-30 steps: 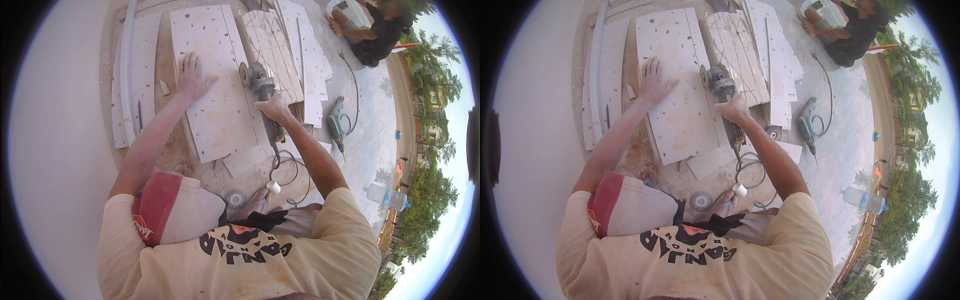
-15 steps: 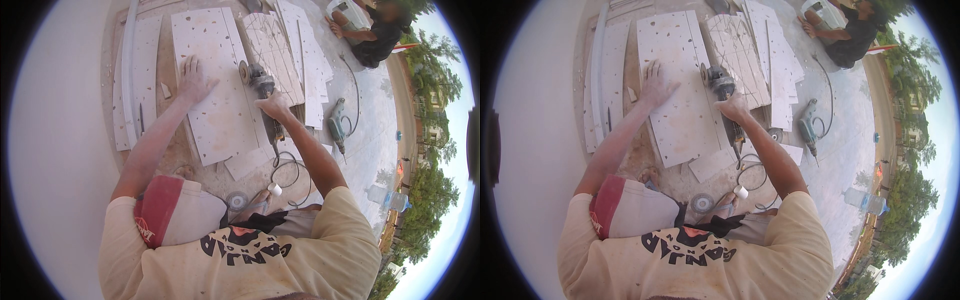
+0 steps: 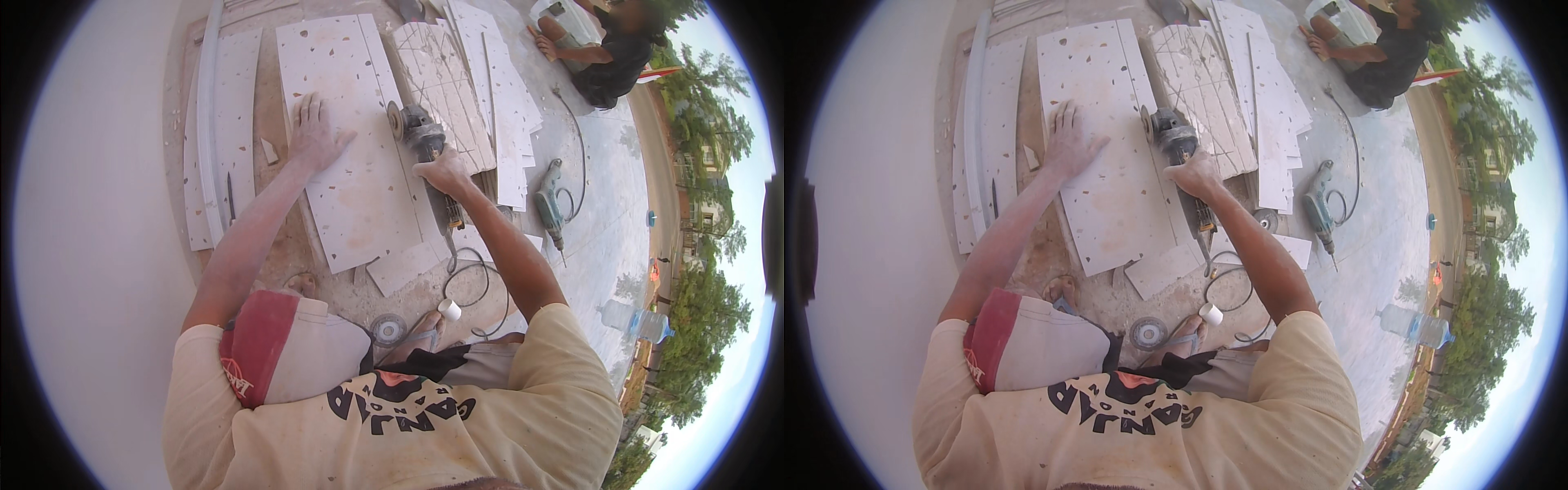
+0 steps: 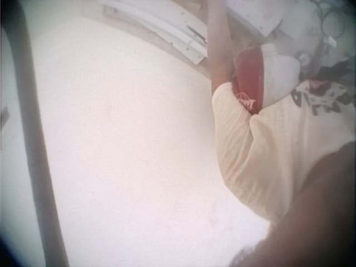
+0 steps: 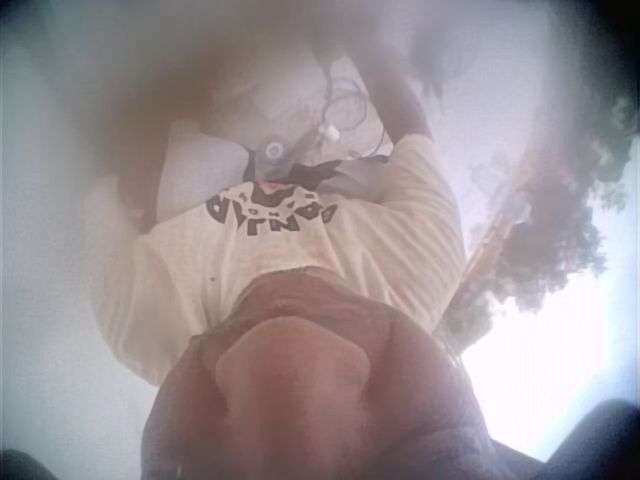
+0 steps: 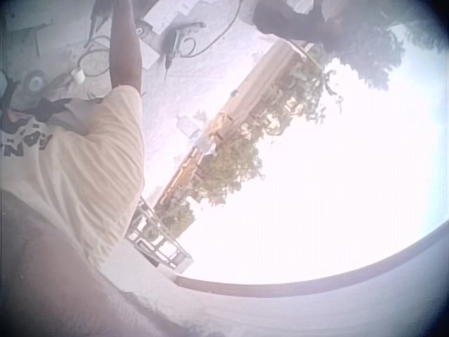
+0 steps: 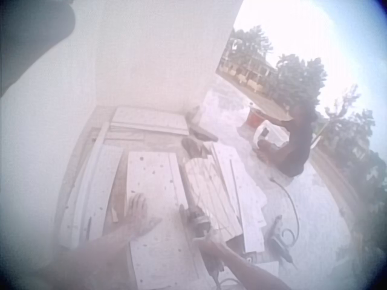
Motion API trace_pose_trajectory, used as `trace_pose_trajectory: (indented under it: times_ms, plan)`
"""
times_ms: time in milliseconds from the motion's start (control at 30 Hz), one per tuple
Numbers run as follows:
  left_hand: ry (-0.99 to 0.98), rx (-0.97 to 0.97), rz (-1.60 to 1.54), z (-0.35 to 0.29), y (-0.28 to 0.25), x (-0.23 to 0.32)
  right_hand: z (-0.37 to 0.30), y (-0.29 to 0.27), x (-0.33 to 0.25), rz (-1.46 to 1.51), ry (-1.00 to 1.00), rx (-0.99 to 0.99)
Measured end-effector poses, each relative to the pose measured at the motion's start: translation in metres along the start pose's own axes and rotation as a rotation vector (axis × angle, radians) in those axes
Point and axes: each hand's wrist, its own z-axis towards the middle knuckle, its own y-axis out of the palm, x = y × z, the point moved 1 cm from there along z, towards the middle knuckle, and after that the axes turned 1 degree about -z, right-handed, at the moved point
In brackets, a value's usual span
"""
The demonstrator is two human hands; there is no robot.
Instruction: The person walks to a work area and picks up a white speckled tile. They use a pencil and a straight metal bar to mark a line on the tile. Then, they use an angle grinder to cut the tile along the marked line.
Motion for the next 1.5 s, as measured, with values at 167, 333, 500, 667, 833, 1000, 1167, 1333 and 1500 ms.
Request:
trace_pose_trajectory:
  times_ms: [167, 333, 500, 667, 833, 1000, 1167, 1333, 1500]
  plan:
    - [0.004, 0.003, -0.002, 0.000, 0.000, 0.000, 0.005, 0.003, 0.002, 0.015, 0.003, 0.017]
    - [-0.005, -0.010, -0.012, 0.000, -0.002, 0.001, 0.009, 0.004, 0.001, 0.037, -0.011, 0.033]
    - [0.003, 0.001, -0.022, 0.000, -0.002, 0.001, 0.016, 0.006, 0.001, 0.038, -0.036, 0.090]
    - [-0.001, -0.017, -0.021, 0.000, -0.002, 0.001, 0.012, 0.000, -0.007, 0.028, -0.028, 0.027]
    - [0.004, -0.020, -0.010, 0.001, -0.003, 0.001, 0.012, -0.002, -0.008, 0.042, -0.040, 0.020]
    - [0.003, -0.016, -0.010, 0.001, -0.003, 0.002, 0.016, -0.002, -0.008, 0.014, -0.042, 0.015]
    - [0.010, -0.015, -0.005, 0.000, -0.002, 0.000, 0.018, -0.004, -0.015, 0.053, -0.051, 0.022]
    - [0.014, -0.017, -0.006, 0.001, -0.004, 0.002, 0.026, -0.003, -0.014, 0.072, -0.050, 0.022]
    - [0.016, -0.011, -0.018, 0.001, -0.004, 0.001, 0.033, -0.001, -0.016, 0.075, -0.089, 0.097]
